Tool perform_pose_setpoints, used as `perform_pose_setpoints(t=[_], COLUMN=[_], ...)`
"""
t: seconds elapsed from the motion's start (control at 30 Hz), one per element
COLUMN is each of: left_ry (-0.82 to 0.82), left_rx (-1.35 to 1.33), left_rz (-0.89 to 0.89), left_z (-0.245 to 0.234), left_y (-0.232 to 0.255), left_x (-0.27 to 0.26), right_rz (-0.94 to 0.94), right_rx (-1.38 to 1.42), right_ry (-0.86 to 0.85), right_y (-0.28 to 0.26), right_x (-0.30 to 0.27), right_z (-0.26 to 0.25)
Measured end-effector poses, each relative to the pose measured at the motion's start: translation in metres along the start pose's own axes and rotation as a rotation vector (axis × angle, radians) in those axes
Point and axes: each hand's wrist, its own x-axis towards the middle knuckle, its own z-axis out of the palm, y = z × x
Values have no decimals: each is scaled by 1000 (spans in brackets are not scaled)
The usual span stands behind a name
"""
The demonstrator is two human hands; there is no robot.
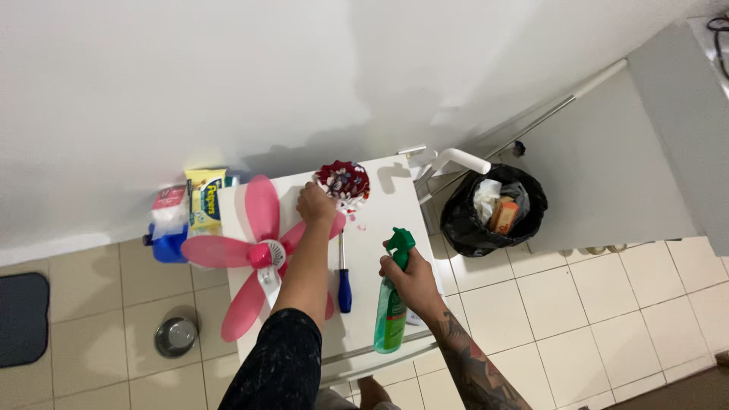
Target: The person uses a screwdriver to tighten screws on a pink table fan placed on a white cabinet. They then spray the fan with a green bottle and wipe it with a cloth. Finally, they handle small screws and a nut on the cabinet surface.
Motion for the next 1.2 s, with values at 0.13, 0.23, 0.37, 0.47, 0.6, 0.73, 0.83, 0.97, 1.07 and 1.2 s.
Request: perform_pose_setpoints(t=[0.13, 0.23, 0.37, 0.47, 0.6, 0.73, 0.83, 0.97, 1.07, 1.2], left_ry=[34, -113, -393, -452, -541, -532, -488, -444, -417, -472], left_rx=[-114, -538, -1167, -1481, -1467, -1486, -1470, -1383, -1269, -1481], left_rz=[99, 225, 128, 169, 37, 48, 172, 152, 7, -20], left_z=[26, 22, -12, -46, -84, -96, -98, -107, -120, -120], left_y=[-1, 1, 2, -6, -19, -36, -47, -51, -49, -56], left_x=[14, 17, 4, -22, -58, -77, -82, -91, -98, -123], right_rz=[18, 5, -84, -188, -232, -270, -278, -239, -283, -339], right_rx=[-45, -92, -130, -246, -496, -519, -506, -513, -515, -360], right_ry=[-19, -51, -56, -31, -50, -52, -72, -99, 92, 194], right_y=[-5, -9, -17, -24, -35, -38, -32, -20, -14, -12], right_x=[8, 12, 19, 20, 22, 20, 18, 37, 72, 142], right_z=[-8, -7, 3, 15, 34, 48, 51, 49, 23, -20])
